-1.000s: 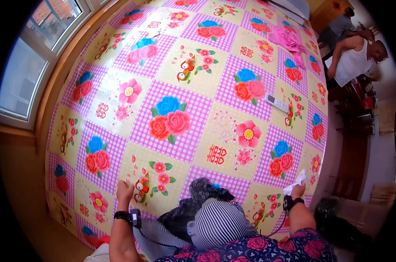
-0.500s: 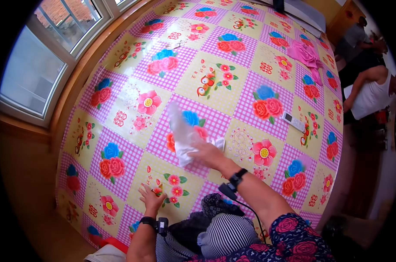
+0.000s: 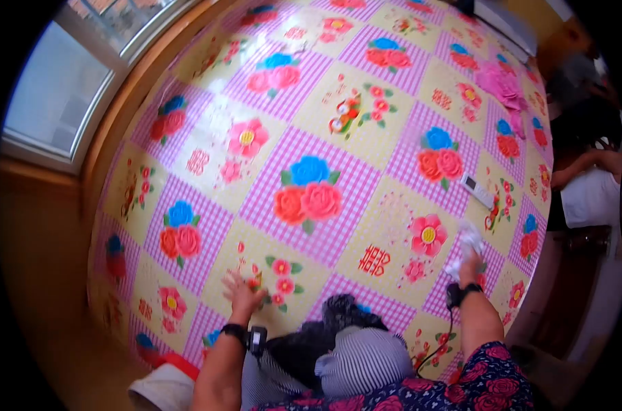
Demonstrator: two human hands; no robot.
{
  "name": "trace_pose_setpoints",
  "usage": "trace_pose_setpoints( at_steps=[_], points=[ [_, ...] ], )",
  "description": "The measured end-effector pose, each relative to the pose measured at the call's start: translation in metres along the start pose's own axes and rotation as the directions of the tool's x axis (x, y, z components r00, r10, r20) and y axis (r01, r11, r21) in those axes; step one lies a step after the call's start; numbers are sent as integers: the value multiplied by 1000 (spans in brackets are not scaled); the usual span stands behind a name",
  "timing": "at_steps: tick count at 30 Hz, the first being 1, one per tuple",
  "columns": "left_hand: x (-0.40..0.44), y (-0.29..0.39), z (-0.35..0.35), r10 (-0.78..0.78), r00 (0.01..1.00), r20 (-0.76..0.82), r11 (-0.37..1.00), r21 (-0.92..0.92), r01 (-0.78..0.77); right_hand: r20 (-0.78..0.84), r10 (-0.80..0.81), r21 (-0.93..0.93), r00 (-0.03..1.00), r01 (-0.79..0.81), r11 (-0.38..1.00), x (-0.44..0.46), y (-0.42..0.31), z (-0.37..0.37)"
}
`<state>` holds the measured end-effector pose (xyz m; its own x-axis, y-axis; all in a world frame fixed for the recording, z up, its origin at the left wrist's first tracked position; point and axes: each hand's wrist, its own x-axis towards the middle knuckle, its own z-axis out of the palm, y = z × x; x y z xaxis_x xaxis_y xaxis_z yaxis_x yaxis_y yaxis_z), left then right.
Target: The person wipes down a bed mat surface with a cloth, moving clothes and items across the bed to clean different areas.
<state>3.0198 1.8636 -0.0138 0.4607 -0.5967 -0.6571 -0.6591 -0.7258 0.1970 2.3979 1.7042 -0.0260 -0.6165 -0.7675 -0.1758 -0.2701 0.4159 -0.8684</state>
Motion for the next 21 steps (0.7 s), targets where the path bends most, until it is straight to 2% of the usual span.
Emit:
trace_pose_setpoints(
  at_steps=[3, 4, 6, 7, 8, 9, 10, 12, 13, 14, 15, 16, 17, 18, 19, 21],
  points=[
    [6, -1, 1, -2, 1000, -26, 1000, 7, 2, -40, 413, -124, 910, -415, 901, -6, 126, -136],
    [4, -5, 5, -12, 999, -31, 1000, 24, 13, -63, 375, -66, 925, -379, 923, -19, 157, -168],
    [7, -5, 4, 1, 999, -52, 999, 38, 1, -123, 279, 81, 952, -271, 959, -36, 161, -179],
    [5, -4, 3, 14, 999, -52, 999, 41, -11, -109, 230, 63, 967, -224, 973, -34, 169, -164],
    [2, -6, 1, 23, 998, -55, 999, 44, -20, -92, 236, -91, 967, -244, 965, -32, 156, -135],
    [0, -5, -4, 9, 999, -39, 999, 39, -7, 49, 278, 138, 959, -282, 949, -46, 111, -88],
    [-4, 1, -12, -6, 1000, -26, 999, 33, 7, -157, 11, -335, 988, -63, 940, -31, 121, -48],
    [-7, 3, -18, -14, 1000, -16, 999, 41, 15, -71, 77, -206, 994, -90, 974, -62, 5, 54],
    [-6, 2, -17, -9, 1000, -21, 998, 56, 10, 16, -237, -398, 971, 223, 890, -49, 14, 102],
    [-5, -4, -16, -7, 1000, -19, 997, 74, 8, 102, -525, -560, 845, 485, 672, -35, 23, 148],
    [4, -16, -6, 34, 998, -49, 991, 130, -28, 294, -468, -375, 833, 551, 745, -55, -12, 190],
    [3, -16, -9, 41, 998, -50, 994, 100, -36, 474, -393, -185, 788, 526, 830, -78, -50, 233],
    [1, -16, -14, 46, 998, -49, 996, 73, -42, 591, -548, -72, 591, 716, 695, -101, -76, 258],
    [-2, -19, -17, 48, 998, -43, 998, 49, -45, 671, -653, 69, 351, 848, 526, -125, -100, 271],
    [0, -26, -10, 106, 990, -88, 989, 110, -96, 733, -615, 65, 290, 871, 487, -137, -117, 277],
    [-1, -27, -10, 101, 992, -74, 990, 105, -93, 838, -522, 77, 157, 913, 400, -149, -136, 288]
  ],
)
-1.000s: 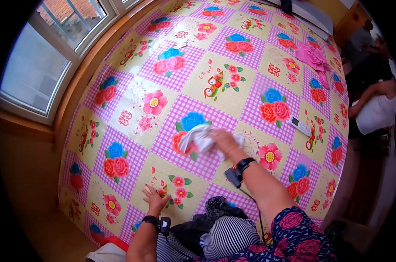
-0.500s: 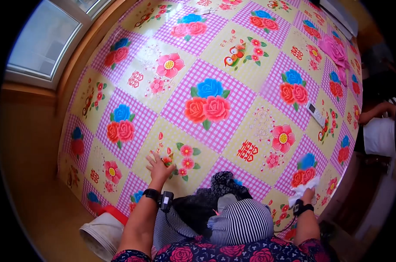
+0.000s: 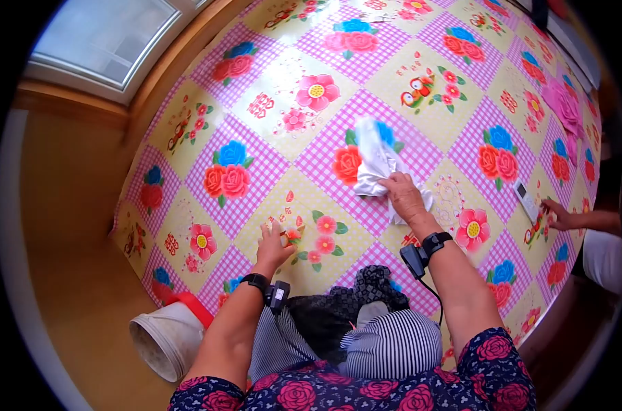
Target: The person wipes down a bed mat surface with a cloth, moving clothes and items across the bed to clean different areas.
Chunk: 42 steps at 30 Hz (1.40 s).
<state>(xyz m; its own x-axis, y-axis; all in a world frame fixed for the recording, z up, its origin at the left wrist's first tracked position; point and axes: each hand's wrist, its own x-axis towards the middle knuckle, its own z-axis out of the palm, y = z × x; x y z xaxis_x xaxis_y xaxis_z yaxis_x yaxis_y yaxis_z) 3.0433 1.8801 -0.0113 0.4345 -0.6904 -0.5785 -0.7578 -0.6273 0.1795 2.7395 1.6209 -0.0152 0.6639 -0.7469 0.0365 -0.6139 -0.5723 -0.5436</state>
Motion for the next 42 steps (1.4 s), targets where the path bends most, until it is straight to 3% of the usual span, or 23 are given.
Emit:
trace_pose_setpoints(
  at_steps=[6, 9, 12, 15, 16, 20, 22, 26, 31, 33, 34, 37, 38, 39, 40, 42],
  points=[
    [2, 7, 1, -16, 1000, 16, 999, -37, 16, -228, 231, -210, 946, -280, 937, -18, 81, -28],
    [4, 14, -7, -37, 998, 42, 997, -71, 39, -335, 412, -139, 847, -477, 868, -48, 120, -55],
    [3, 11, 0, -29, 999, 36, 996, -88, 32, -354, 485, -235, 800, -578, 781, -82, 145, -68],
    [4, 4, -4, -26, 998, 48, 985, -171, 34, -291, 491, -380, 821, -571, 728, -85, 147, -65],
    [7, 3, -6, -16, 998, 57, 983, -183, 26, -204, 524, -433, 827, -556, 710, -79, 150, -68],
    [10, -6, 5, 8, 998, 55, 974, -228, 4, -118, 569, -464, 814, -552, 693, -64, 162, -70],
    [6, -4, -16, 3, 985, 174, 970, -242, 39, -136, 601, -478, 788, -583, 657, -59, 166, -66],
    [0, -7, -28, 2, 967, 255, 957, -282, 72, -168, 614, -498, 771, -604, 622, -57, 172, -64],
    [39, -63, -78, 128, 851, 509, 986, -158, -54, -168, 688, -427, 706, -681, 595, -52, 170, -68],
    [56, -82, -123, 72, 921, 382, 997, -46, -59, -185, 685, -379, 705, -694, 612, -57, 184, -62],
    [64, -95, -146, 86, 966, 244, 993, -99, -64, -194, 721, -324, 665, -737, 593, -57, 195, -56],
    [73, -98, -235, 25, 998, 66, 951, -311, -3, -232, 746, -109, 624, -779, 618, -15, 156, -51],
    [70, -96, -250, 0, 1000, -25, 957, -290, -7, -237, 706, -162, 668, -743, 649, -5, 154, -38],
    [68, -93, -265, -22, 993, -117, 964, -265, -10, -90, 746, -230, 660, -742, 629, 6, 132, -32],
    [66, -88, -277, -41, 977, -207, 970, -242, -11, -102, 748, -263, 656, -743, 616, 10, 122, -32],
    [54, -81, -294, -11, 987, -160, 975, -221, -25, -110, 729, -290, 676, -723, 627, 23, 117, -27]
  ],
)
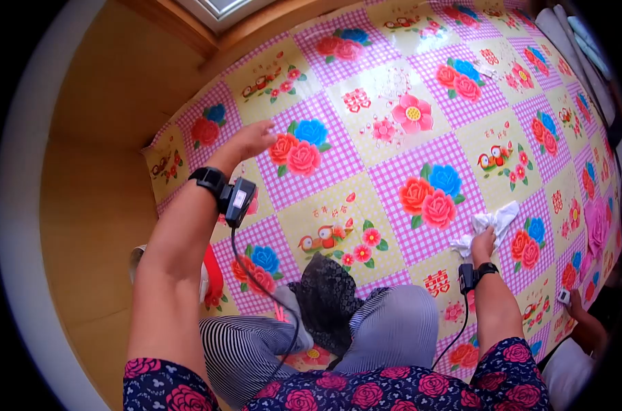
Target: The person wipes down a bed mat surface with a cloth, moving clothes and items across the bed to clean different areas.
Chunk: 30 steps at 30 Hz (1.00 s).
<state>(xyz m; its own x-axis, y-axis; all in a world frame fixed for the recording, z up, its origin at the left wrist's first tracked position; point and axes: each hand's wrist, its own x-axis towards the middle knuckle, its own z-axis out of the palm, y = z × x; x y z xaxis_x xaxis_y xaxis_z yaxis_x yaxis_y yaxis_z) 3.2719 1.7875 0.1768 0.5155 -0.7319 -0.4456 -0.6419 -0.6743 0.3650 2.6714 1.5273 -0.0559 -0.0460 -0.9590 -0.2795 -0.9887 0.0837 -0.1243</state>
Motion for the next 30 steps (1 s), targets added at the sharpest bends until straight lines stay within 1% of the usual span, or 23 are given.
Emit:
trace_pose_setpoints(
  at_steps=[1, 2, 5, 7, 8, 9, 10, 11, 13, 14, 15, 20, 22, 23, 26, 27, 28, 29, 30],
  points=[
    [-7, 6, -7, 7, 999, 34, 1000, 12, -8, -1, -20, -1, 1000, 20, 1000, 1, -1, -1],
    [-20, 16, -15, -12, 1000, 27, 997, -72, 14, 2, -34, -13, 999, 34, 999, 0, 3, -3],
    [-22, 9, -37, 6, 993, 118, 1000, 3, -6, 53, 19, -30, 998, -17, 999, 2, -6, -10],
    [-29, 24, -56, 12, 1000, 2, 999, 46, -12, 57, 8, -44, 998, -6, 999, 0, -10, -14],
    [-34, 34, -64, 18, 1000, -25, 1000, -15, -18, 66, 17, -44, 998, -14, 999, -2, -12, -17],
    [-39, 42, -65, -18, 992, -125, 992, -130, 2, 77, 26, -39, 997, -23, 999, -3, -13, -19],
    [-44, 51, -68, -50, 991, -121, 981, -190, 26, 106, 19, -28, 994, -17, 999, -4, -14, -23],
    [-52, 70, -72, -77, 990, -119, 968, -246, 46, 98, 6, -12, 995, -5, 1000, -4, -14, -25],
    [-55, 86, -61, -75, 990, -117, 934, -355, 29, 84, -21, 11, 996, 20, 1000, -7, -9, -24],
    [-56, 92, -56, -71, 991, -109, 913, -407, 21, 104, -6, 34, 995, 2, 999, -12, -11, -30],
    [-57, 98, -51, -108, 991, -82, 909, -411, 65, 103, -4, 47, 995, -1, 999, -13, -3, -29],
    [-45, 105, -41, -171, 984, -40, 833, -540, 122, 79, -37, 115, 996, 28, 993, -13, 8, -17],
    [-29, 100, -38, -131, 991, -33, 868, -487, 99, 87, -34, 142, 996, 21, 990, -11, 14, -12],
    [-22, 92, -35, -117, 993, -29, 882, -462, 91, 103, -26, 127, 994, 12, 992, -14, 16, -9],
    [9, 59, -13, -72, 991, 112, 920, -376, 110, 121, 0, 80, 993, -10, 997, -11, 11, -18],
    [20, 42, -2, -81, 991, 109, 947, -303, 111, 126, 19, 87, 992, -30, 996, -13, 13, -17],
    [42, 0, 18, 64, 998, 17, 984, -168, -61, 125, 36, 97, 992, -48, 994, -11, 13, -14],
    [63, -36, 38, 224, 973, -62, 974, -25, -226, 115, 49, 104, 992, -61, 993, -5, 13, -12],
    [70, -46, 48, 171, 984, -49, 985, -11, -172, 159, 91, 117, 983, -110, 987, 1, 13, -9]
  ],
)
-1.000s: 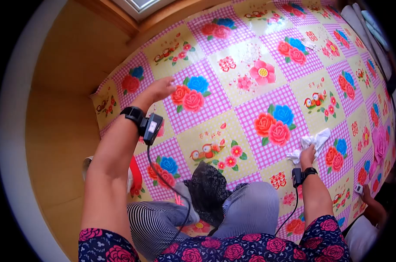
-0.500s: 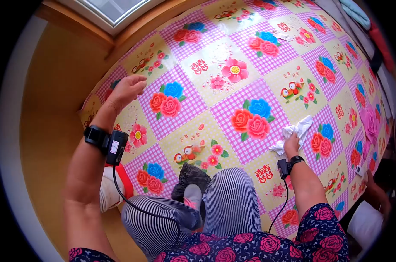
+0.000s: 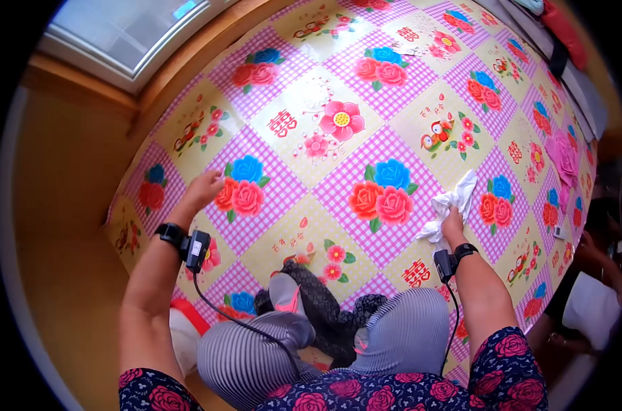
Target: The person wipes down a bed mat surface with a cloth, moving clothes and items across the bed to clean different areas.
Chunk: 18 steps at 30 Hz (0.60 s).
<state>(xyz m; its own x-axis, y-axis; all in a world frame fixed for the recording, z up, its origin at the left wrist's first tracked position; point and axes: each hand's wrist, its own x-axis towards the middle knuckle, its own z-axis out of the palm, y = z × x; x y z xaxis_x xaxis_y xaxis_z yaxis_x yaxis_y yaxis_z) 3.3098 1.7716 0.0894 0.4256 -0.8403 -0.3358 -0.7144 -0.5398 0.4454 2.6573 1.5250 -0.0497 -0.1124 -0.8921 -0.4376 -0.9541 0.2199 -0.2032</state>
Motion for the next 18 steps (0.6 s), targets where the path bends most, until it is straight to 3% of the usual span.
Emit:
trace_pose_setpoints(
  at_steps=[1, 2, 5, 8, 11, 13, 15, 16, 18],
  points=[
    [4, -9, 11, -55, 998, 10, 998, 17, 55, 39, 45, 20, 998, -46, 999, 8, -1, 5],
    [11, -21, 23, 2, 999, -42, 987, 161, 5, 81, 90, 40, 993, -94, 995, 12, -4, 7],
    [36, -45, 72, -163, 966, -202, 950, 230, 209, -88, -5, -26, 996, 3, 1000, 6, -54, -27],
    [42, -33, 101, -248, 966, -76, 967, 45, 252, -223, -78, -69, 972, 64, 996, -6, -98, -80],
    [52, -34, 117, -261, 964, -48, 921, 287, 264, -305, -58, -139, 950, 16, 990, -9, -70, -127],
    [65, -30, 100, -313, 925, 217, 924, 296, 243, -308, -96, -96, 947, 70, 993, -20, -32, -157],
    [86, -45, 87, -306, 850, 429, 944, 249, 215, -114, -64, 117, 991, 77, 990, -35, -12, -180],
    [97, -56, 82, -124, 883, 452, 992, 53, 112, -25, -64, 227, 998, 68, 971, -42, -6, -195],
    [113, -8, 34, -194, 758, 623, 979, 80, 185, 183, -71, 369, 981, -2, 929, -60, -39, -217]
  ],
)
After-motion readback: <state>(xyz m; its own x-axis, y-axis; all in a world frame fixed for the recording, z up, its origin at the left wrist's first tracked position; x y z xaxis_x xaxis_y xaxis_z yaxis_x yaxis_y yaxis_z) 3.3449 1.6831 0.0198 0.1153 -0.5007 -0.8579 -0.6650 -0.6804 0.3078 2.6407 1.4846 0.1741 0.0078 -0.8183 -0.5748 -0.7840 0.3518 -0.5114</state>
